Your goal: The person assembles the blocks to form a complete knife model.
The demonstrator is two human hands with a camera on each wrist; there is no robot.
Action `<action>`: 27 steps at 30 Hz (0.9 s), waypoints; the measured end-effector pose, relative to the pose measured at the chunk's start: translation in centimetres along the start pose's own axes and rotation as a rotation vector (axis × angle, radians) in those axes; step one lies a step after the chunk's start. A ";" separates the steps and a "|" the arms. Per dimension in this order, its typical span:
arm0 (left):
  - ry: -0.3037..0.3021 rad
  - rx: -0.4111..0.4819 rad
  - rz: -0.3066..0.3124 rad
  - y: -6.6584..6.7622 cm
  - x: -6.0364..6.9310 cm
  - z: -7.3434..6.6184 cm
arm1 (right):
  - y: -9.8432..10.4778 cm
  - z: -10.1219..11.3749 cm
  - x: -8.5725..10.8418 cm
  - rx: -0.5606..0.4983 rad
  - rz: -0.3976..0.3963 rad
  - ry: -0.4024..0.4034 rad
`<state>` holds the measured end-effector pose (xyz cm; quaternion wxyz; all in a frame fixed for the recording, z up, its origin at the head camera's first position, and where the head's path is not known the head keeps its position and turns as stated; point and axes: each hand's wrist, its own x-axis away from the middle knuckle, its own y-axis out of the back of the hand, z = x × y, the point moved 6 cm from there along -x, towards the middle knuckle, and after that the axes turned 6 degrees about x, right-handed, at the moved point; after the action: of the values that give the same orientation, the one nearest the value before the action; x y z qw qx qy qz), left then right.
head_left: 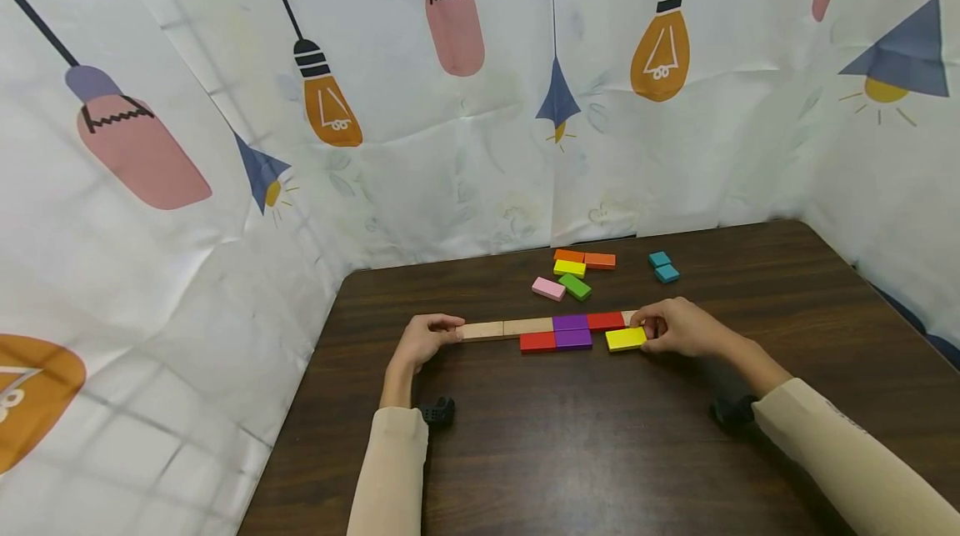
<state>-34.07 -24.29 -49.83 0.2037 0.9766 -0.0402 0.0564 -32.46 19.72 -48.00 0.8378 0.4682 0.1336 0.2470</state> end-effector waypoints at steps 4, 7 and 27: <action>0.002 -0.002 -0.001 0.0 0.0 0.0 | -0.2 0.1 0.0 0.012 0.013 0.001; 0.006 -0.004 -0.002 0.0 0.0 0.0 | -0.3 0.2 0.0 0.009 0.024 -0.007; 0.008 -0.005 0.003 0.0 0.0 -0.1 | -0.1 0.4 -0.5 -0.013 0.024 -0.018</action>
<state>-34.08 -24.23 -49.74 0.2064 0.9757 -0.0411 0.0608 -32.63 19.09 -47.90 0.8389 0.4667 0.1189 0.2535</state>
